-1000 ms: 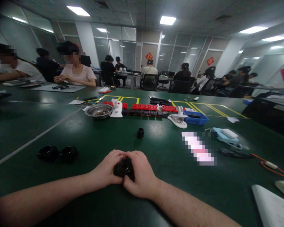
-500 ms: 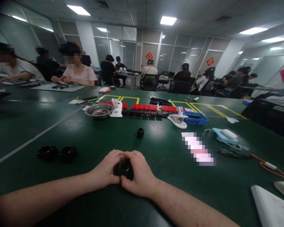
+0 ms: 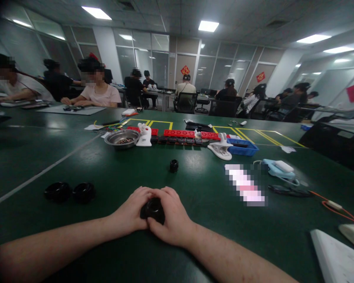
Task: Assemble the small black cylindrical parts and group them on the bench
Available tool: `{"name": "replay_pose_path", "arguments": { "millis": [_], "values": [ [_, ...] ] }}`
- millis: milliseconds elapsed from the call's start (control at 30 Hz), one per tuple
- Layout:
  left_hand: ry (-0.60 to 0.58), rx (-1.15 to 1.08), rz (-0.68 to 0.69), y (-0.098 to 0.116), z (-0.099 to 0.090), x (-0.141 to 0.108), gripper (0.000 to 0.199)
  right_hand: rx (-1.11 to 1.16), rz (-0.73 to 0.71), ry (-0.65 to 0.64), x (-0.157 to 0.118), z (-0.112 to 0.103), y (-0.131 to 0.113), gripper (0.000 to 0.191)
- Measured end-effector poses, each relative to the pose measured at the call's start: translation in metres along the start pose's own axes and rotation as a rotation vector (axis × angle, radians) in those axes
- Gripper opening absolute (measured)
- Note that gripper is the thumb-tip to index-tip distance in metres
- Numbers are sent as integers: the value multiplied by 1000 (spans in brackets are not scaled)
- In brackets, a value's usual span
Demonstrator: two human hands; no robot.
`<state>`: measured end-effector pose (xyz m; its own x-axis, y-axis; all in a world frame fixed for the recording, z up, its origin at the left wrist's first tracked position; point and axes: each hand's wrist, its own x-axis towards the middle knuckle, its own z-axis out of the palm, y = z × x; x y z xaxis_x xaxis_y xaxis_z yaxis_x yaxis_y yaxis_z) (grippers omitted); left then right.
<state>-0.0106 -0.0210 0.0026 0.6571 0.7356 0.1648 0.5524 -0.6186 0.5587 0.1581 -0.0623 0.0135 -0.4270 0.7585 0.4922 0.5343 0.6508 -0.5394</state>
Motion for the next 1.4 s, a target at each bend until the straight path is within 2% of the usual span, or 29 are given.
{"name": "replay_pose_path", "arguments": {
  "millis": [100, 233, 433, 600, 667, 800, 900, 967, 1067, 1233, 1400],
  "values": [
    [-12, -3, -3, 0, 0, 0, 54, -7, -57, -44, -2, -1, 3, 64],
    [-32, 8, 2, -2, 0, -1, 49, -55, 0, 16, -2, 1, 4, 75],
    [-53, -33, -10, 0, -3, -1, 42, -20, 53, 53, -2, -1, 5, 52],
    [-41, -41, -21, 2, -4, -1, 48, 41, -29, -8, -6, -5, 8, 58],
    [-45, -44, -20, 1, -4, -1, 51, 39, -34, 4, -5, -5, 7, 61],
    [-63, -29, -21, -1, -2, -1, 49, -20, 57, 40, -1, -1, 4, 68],
    [-55, -19, -19, 0, -2, -1, 47, -51, 94, 14, 0, -1, 3, 59],
    [-55, -10, -16, 1, -2, -1, 48, -24, 40, -15, -1, -3, 4, 57],
    [-56, 8, -5, 0, -2, -1, 51, 3, -62, -53, -2, -5, 5, 67],
    [-50, 20, -9, -3, 0, -1, 49, -41, -22, -9, -1, 0, 4, 76],
    [-38, 27, -4, -2, 0, -1, 48, -35, 10, 14, 0, 2, 4, 57]
  ]
}}
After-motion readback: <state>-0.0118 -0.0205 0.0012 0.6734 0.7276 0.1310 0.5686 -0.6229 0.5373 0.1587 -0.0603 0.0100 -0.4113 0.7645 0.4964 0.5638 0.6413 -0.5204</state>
